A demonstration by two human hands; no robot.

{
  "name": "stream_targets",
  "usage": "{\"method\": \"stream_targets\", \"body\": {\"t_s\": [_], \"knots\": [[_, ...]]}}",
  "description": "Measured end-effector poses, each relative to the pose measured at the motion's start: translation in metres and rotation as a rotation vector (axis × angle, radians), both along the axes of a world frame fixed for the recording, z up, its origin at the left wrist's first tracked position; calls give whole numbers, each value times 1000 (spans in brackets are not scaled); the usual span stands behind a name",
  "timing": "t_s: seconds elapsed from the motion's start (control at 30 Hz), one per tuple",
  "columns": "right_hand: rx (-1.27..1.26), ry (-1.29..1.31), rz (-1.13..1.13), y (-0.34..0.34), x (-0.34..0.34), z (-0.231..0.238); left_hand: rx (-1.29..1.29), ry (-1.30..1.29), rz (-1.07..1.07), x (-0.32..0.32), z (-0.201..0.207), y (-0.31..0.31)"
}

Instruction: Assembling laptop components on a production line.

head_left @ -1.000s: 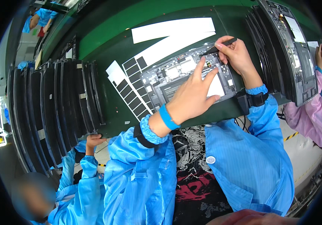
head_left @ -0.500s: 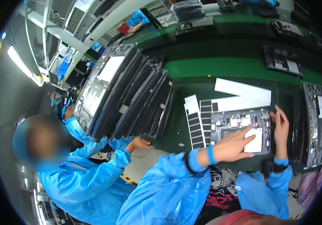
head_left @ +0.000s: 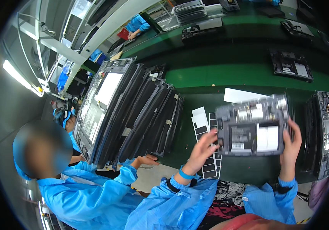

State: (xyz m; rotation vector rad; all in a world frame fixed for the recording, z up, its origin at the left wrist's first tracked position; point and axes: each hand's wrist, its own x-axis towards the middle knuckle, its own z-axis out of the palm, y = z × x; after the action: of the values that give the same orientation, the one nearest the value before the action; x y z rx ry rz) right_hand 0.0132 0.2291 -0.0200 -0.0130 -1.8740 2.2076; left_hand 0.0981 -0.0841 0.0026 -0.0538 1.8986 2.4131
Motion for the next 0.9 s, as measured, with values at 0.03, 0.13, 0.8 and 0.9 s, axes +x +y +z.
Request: {"method": "stream_targets", "body": {"t_s": [0.03,0.13,0.8,0.9], "knots": [[-22,19,0,-10,-20,11,70,47,85,-2,4,-4],[-204,-2,53,-72,-99,39,-645,242,356,2,4,-6],[886,-538,-949,77,-293,-18,-1366,164,160,5,-36,-2],[830,-470,-874,87,-297,-33,-1393,170,160,3,-39,-3]]}}
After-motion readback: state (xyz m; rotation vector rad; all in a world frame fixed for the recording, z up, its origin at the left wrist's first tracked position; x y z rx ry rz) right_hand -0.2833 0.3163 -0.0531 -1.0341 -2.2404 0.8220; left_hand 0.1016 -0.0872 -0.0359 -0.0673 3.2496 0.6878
